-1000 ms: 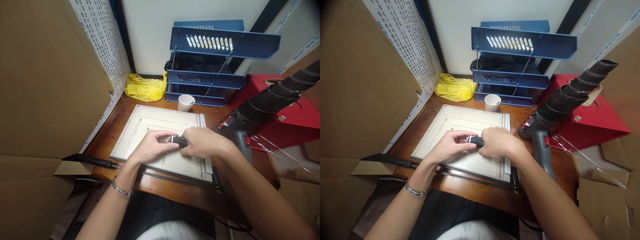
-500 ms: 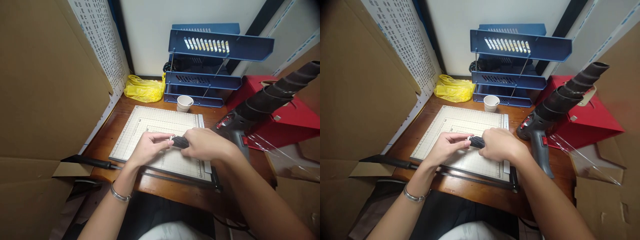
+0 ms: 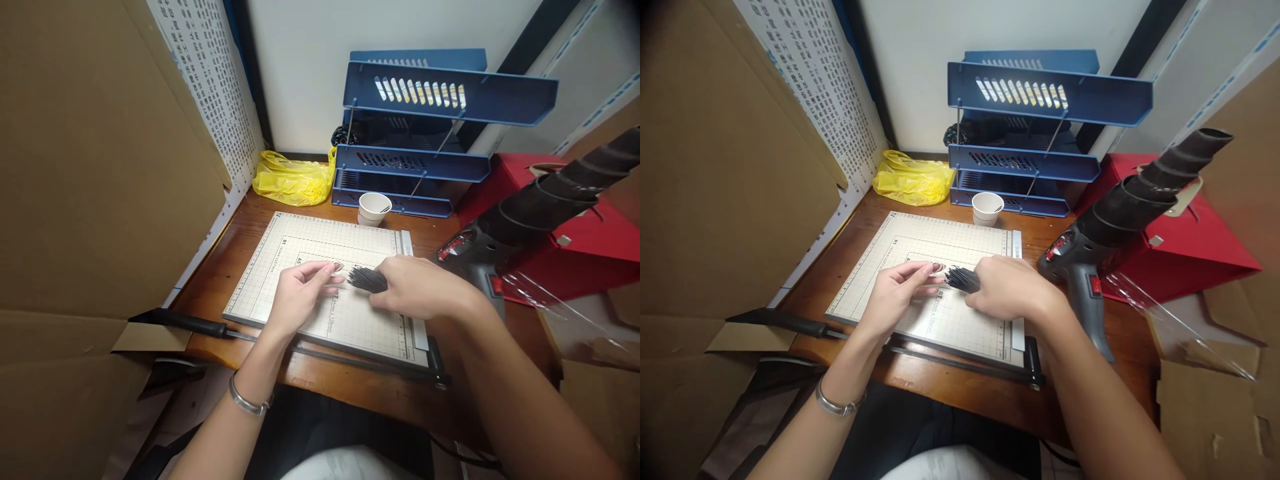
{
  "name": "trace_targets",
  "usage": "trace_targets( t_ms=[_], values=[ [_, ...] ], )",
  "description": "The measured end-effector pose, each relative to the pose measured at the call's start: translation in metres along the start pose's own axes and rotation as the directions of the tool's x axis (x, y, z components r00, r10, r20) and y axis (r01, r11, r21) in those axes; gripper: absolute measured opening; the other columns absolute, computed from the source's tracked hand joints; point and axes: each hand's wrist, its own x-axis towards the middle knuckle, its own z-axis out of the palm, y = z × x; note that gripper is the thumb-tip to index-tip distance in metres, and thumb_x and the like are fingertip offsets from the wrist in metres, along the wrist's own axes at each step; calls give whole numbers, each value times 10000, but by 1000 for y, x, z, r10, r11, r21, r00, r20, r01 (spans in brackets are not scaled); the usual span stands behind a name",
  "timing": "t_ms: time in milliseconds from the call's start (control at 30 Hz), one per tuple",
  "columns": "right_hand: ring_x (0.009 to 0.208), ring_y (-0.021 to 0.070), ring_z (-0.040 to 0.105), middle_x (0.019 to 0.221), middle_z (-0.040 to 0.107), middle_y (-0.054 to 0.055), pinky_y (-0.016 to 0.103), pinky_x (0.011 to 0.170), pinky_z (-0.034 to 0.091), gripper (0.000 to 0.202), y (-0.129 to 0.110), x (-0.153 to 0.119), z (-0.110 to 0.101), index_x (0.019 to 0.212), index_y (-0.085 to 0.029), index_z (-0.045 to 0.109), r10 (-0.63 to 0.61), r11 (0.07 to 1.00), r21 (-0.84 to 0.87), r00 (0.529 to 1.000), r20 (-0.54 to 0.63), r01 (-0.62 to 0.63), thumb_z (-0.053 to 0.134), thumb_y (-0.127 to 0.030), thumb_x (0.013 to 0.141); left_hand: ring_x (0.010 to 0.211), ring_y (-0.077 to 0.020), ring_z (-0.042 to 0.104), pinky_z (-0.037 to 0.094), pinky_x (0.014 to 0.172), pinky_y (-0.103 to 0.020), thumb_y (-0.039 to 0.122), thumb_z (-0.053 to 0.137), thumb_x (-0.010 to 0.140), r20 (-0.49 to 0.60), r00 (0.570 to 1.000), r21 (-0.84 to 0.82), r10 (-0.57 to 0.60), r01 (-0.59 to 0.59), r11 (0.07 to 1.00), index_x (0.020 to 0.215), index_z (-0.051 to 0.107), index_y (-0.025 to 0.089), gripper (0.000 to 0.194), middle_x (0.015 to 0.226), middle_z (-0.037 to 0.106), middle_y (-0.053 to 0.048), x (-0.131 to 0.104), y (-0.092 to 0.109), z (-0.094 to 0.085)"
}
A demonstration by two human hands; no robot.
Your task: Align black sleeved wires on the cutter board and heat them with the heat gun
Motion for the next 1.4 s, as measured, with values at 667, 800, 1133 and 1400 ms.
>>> trace_targets(
  t_ms=[667, 800, 1133, 1400],
  values=[
    [710, 185, 550, 773, 673, 67, 289, 611, 278, 175, 16, -26, 24, 674, -200, 571, 79, 962, 262, 997, -16, -72, 546, -341, 775, 647, -196, 693, 485, 668, -292, 312, 696, 870, 256, 934, 659, 248, -356, 663, 845, 788, 171, 170, 682, 755, -42, 139, 50, 7],
    [718, 181, 552, 786, 678, 65, 297, 630, 280, 143, 16, -24, 25, 679, -198, 567, 74, 959, 277, 997, -26, -64, 550, -317, 757, 807, -205, 698, 473, 756, -306, 328, 671, 899, 196, 885, 710, 423, -426, 561, 928, 780, 188, 180, 867, 782, -63, 170, 87, 16],
    [732, 189, 561, 809, 683, 81, 301, 637, 272, 156, 19, -20, 24, 703, -195, 594, 104, 952, 294, 994, -31, -90, 540, -329, 760, 1119, -305, 607, 406, 959, -433, 165, 482, 964, 228, 816, 862, 532, -423, 280, 1116, 755, 197, 314, 1117, 726, -122, 248, 133, 64],
    [594, 145, 473, 688, 647, 41, 293, 574, 253, 155, 24, -15, 18, 628, -200, 519, 130, 952, 292, 986, -108, -93, 560, -303, 736, 1104, -374, 637, 433, 977, -518, 103, 572, 855, 266, 868, 872, 420, -403, 279, 1089, 781, 138, 316, 1123, 724, -195, 259, 125, 65]
  ],
)
